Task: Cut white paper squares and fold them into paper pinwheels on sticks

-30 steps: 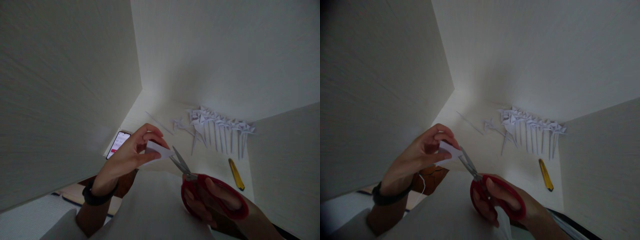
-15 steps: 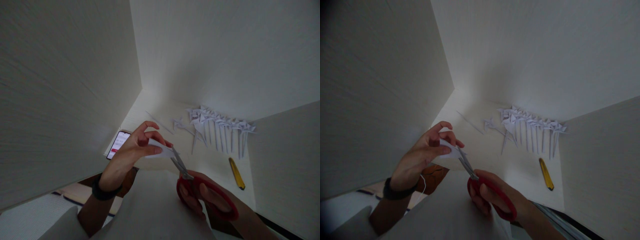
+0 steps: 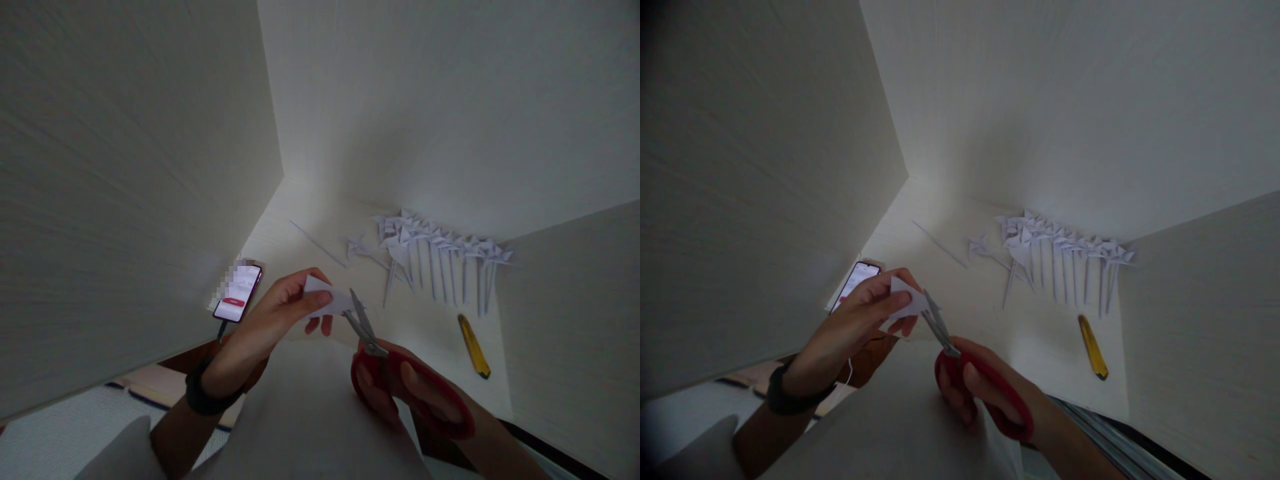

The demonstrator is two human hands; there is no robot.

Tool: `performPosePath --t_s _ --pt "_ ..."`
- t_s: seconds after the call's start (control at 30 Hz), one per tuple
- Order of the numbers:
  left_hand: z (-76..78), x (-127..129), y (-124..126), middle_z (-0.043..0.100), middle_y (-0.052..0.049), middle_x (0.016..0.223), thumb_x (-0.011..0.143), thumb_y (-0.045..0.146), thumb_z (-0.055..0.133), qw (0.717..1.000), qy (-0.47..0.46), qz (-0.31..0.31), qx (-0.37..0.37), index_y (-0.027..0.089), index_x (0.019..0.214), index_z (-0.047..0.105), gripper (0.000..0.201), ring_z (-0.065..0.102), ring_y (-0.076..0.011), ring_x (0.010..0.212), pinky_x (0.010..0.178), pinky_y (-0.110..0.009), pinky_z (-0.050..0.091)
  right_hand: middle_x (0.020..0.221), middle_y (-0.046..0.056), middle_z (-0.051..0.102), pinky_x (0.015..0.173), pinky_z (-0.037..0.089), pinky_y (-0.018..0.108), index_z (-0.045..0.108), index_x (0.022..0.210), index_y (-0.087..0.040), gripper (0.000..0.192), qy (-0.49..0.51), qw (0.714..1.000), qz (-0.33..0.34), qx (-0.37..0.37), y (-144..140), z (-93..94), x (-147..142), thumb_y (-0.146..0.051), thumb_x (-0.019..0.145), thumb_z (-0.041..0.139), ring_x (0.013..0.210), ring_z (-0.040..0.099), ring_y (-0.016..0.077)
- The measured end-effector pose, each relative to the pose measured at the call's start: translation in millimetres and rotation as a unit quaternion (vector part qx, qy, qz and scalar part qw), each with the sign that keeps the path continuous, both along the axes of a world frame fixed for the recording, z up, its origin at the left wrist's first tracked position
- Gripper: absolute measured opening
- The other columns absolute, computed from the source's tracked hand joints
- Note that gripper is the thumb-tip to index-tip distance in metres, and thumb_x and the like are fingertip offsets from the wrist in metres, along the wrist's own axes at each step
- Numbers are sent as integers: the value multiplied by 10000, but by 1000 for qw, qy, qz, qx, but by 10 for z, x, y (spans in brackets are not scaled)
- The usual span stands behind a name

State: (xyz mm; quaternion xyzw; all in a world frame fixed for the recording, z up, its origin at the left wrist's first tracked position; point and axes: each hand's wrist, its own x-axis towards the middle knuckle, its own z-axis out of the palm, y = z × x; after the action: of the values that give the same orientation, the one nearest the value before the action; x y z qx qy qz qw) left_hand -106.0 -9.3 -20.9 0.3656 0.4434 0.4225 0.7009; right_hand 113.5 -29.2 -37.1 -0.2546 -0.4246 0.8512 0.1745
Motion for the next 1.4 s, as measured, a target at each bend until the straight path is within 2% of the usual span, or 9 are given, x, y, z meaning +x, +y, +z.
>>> performPosePath --t_s 0.1,0.27,0.43,0.57,0.83,0.97,1.13,1.3,1.4 --pt "0 -53 42 624 6 646 865 269 595 999 43 -3 6 165 742 656 173 506 -100 583 564 -218 376 648 -15 448 519 330 239 513 883 -150 547 38 999 4 -34 -31 -43 29 -676 887 361 537 406 98" --pt "34 -141 116 632 -2 612 834 251 591 995 66 -73 14 175 686 674 186 527 -123 581 571 -232 394 689 -2 460 538 345 242 523 910 -133 532 34 998 29 -46 -14 -16 90 -642 904 370 550 425 95" --pt "95 -170 125 662 -23 625 821 273 587 990 107 -88 27 189 661 687 206 535 -139 563 554 -251 394 683 11 463 511 339 225 531 865 -121 517 23 998 21 -52 18 24 126 -602 930 355 570 428 99" --pt "96 -199 121 698 -53 660 814 298 592 984 131 -116 31 177 690 720 215 569 -157 577 539 -258 391 664 -3 448 496 335 208 512 802 -128 523 35 996 41 -73 34 19 133 -611 929 354 528 404 77" --pt "87 -229 132 702 -51 645 817 293 595 981 148 -118 41 173 691 729 220 572 -154 561 526 -246 400 653 -20 455 454 320 189 527 849 -125 524 55 991 28 -117 0 -13 131 -610 933 348 479 381 60" --pt "105 -219 131 685 -40 603 804 285 614 981 156 -108 38 181 608 696 237 551 -142 531 496 -233 376 622 -30 451 455 319 184 521 851 -130 500 20 994 22 -104 -2 65 95 -593 941 356 481 389 58" --pt "87 -228 141 719 -55 661 811 275 599 982 139 -124 12 177 694 729 200 565 -134 527 487 -227 362 540 -55 433 366 258 177 505 769 -150 513 -5 995 33 -95 27 142 43 -614 927 355 384 345 43" --pt "122 -208 115 721 -55 680 808 255 599 989 106 -105 0 181 694 733 191 573 -135 526 487 -232 378 441 -85 411 333 211 174 516 760 -156 428 -4 994 9 -108 24 123 47 -503 966 374 318 293 36" --pt "154 -192 97 709 -51 668 804 269 609 988 109 -110 -6 176 692 732 191 565 -139 524 497 -241 394 453 -83 404 356 218 174 516 762 -152 403 4 994 8 -106 42 142 37 -477 966 391 345 294 35"
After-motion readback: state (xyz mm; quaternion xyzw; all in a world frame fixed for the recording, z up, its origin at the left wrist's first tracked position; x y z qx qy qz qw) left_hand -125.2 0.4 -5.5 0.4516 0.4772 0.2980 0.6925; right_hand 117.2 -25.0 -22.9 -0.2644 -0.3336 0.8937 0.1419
